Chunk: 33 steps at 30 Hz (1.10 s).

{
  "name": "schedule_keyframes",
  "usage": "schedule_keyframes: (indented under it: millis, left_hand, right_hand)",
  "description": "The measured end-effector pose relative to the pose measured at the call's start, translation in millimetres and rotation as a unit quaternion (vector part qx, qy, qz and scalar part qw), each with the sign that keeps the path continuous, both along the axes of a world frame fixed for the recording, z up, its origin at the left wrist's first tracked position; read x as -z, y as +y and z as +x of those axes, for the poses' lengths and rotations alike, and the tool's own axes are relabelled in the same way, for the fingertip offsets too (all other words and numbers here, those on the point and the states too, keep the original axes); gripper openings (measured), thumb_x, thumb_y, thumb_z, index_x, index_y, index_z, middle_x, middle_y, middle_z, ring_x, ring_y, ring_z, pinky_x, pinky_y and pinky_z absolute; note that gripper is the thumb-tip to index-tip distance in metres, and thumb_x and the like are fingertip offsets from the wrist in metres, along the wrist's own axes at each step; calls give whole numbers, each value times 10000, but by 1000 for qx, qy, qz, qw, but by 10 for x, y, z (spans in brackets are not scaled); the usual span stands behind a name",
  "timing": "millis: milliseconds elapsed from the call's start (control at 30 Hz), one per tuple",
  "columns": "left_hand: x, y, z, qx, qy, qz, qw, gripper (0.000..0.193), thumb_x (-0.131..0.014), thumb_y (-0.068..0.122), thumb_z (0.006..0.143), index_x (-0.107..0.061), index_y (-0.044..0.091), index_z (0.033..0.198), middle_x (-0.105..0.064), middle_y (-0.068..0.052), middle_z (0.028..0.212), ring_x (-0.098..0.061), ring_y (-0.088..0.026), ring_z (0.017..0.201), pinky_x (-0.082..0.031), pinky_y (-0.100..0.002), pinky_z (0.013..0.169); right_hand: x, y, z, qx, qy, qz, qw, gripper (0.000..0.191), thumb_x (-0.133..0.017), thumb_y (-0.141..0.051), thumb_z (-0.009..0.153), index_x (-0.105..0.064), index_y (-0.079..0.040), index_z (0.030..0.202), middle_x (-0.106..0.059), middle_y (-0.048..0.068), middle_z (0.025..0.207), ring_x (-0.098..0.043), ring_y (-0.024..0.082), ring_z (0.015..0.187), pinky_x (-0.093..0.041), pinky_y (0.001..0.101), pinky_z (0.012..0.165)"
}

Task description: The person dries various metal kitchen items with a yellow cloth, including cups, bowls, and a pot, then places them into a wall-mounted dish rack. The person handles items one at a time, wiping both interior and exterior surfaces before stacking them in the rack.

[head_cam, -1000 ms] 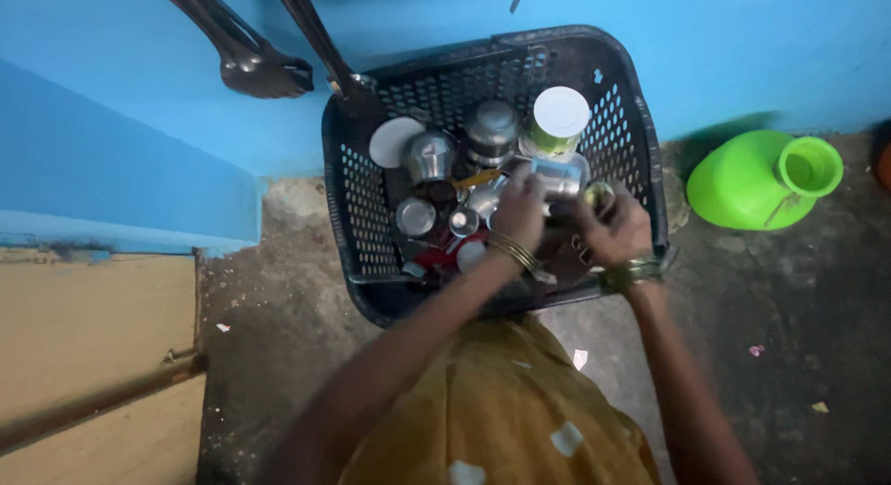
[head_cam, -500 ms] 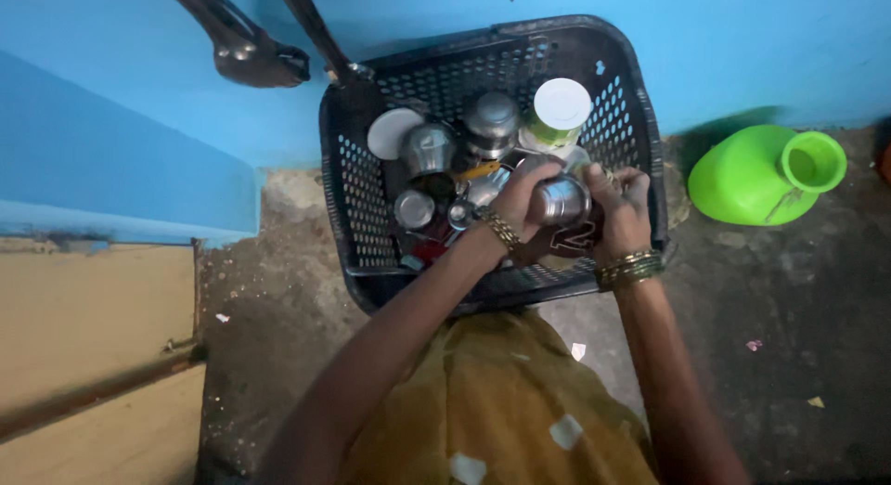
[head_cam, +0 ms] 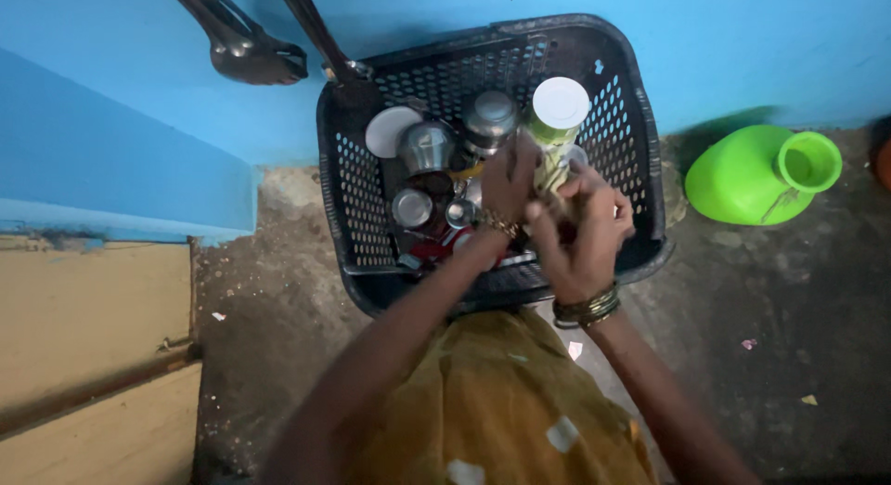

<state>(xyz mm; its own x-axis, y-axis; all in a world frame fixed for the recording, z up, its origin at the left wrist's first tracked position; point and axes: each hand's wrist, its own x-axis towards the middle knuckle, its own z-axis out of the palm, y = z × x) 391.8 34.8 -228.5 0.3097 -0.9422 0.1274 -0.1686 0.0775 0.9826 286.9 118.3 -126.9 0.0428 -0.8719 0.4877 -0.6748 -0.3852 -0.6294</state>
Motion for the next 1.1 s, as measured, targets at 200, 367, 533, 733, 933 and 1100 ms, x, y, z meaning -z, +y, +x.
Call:
schedule_keyframes:
  millis: [200, 367, 533, 733, 933, 1100]
  left_hand:
    - [-173, -213, 43, 35, 105, -11, 994, 451, -480, 409, 1038, -667, 73, 802, -703, -44, 655, -693, -151, 612, -546, -326, 631]
    - [-116, -384, 60, -2, 73, -15, 997, 543, -463, 438, 1039, -702, 84, 702, -739, -32, 667, -715, -139, 628, -553, -319, 664]
    - [-75, -426, -86, 2, 71, 2, 997, 556, -446, 462, 1041, -692, 69, 734, -715, -56, 677, -697, -164, 641, -534, -337, 650]
    - [-221, -367, 12, 49, 56, 23, 997, 600, -420, 492, 1043, -668, 59, 711, -706, -70, 622, -727, -166, 601, -561, -322, 623]
    - [-407, -406, -9, 131, -77, 77, 985, 473, -466, 495, 1028, -668, 124, 817, -722, -1, 632, -753, -105, 597, -555, -285, 560]
    - [-397, -414, 45, 234, -23, -72, 969, 331, -613, 427, 980, -701, 108, 982, -741, -29, 857, -705, -124, 744, -549, -261, 645]
  right_hand:
    - [237, -150, -110, -4, -359, -14, 933, 307, -720, -163, 1013, -494, -92, 1209, -576, 67, 1258, -583, 215, 1214, -540, 356, 1049]
    - [-19, -289, -527, -10, -346, -53, 937, 228, -713, -123, 1120, -591, -72, 1306, -593, 76, 1269, -591, 180, 1162, -506, 335, 1053]
    - [-158, -265, -290, -96, -39, -73, 992, 140, -769, -141, 994, -679, -51, 1053, -675, 110, 1132, -641, 267, 1090, -509, 394, 914]
    - [27, 54, -18, -2, 50, -54, 997, 333, -667, -71, 933, -646, 59, 1239, -644, 234, 1295, -575, 333, 1249, -387, 492, 955]
    - [279, -78, -100, -81, -101, 204, 970, 436, -814, -280, 874, -674, -10, 1186, -552, 164, 1168, -517, 278, 1051, -464, 332, 851]
    - [3, -213, -259, -169, -504, 337, 777, 459, -733, -254, 910, -629, -38, 1301, -610, 72, 1210, -556, 225, 1125, -465, 354, 978]
